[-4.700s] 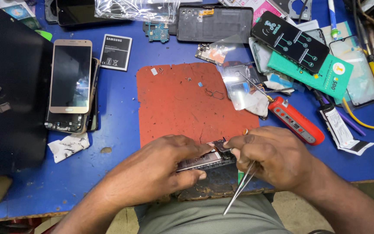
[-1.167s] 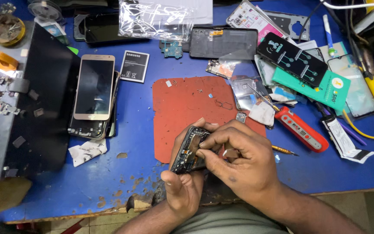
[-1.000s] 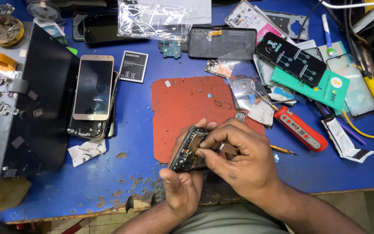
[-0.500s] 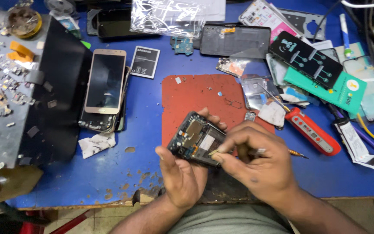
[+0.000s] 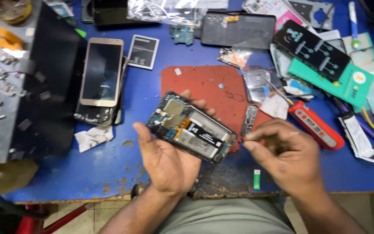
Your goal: The person uses tweezers to remove a metal bracket from a disassembled smartphone, then wipes the screen with a cloth. The person places the phone on the table and turns it on, showing the home screen.
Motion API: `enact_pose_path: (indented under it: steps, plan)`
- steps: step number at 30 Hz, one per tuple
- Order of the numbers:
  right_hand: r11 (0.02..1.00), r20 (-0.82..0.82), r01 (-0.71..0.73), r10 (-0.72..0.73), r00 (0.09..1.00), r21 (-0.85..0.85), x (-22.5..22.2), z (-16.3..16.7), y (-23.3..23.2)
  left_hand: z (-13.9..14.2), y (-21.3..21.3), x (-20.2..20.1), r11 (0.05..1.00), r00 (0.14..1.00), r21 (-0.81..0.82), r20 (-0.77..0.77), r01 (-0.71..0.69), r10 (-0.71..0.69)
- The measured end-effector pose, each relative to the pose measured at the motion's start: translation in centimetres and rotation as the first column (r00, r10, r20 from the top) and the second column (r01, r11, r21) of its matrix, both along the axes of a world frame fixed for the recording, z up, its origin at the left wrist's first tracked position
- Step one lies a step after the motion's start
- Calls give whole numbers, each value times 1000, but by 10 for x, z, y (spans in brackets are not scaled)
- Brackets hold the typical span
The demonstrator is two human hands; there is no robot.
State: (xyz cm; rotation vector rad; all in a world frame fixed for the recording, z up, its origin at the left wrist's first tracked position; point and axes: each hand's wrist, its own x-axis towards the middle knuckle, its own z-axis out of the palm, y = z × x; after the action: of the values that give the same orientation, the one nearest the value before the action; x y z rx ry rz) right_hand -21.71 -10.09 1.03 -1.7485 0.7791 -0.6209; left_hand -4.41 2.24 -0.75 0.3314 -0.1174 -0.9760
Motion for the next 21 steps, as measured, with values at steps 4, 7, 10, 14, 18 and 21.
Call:
enact_pose_path:
  steps: [4, 7, 10, 14, 18, 21]
  plan:
    - [999, -125, 25, -29, 992, -39, 7, -4, 7, 0, -2, -2, 998, 998, 54, 42, -46, 43]
    - [995, -132, 8, -21, 991, -101, 15, -2, 10, -1, -3, -4, 996, 997, 55, 37, -71, 69]
    - [982, -137, -6, -20, 990, -190, 22, 2, 11, -1, -1, -9, 997, 996, -2, 32, -78, 78]
    - [976, -134, 16, -46, 990, -216, 29, 6, 11, -4, -1, -14, 994, 993, -10, 51, -104, 105]
    - [968, -187, 29, -77, 979, -248, 29, 5, 9, -7, -1, -22, 991, 986, -35, 108, -126, 129]
    - [997, -139, 13, -24, 990, -75, 28, 3, 6, -10, 2, -25, 991, 977, -52, 170, -122, 129]
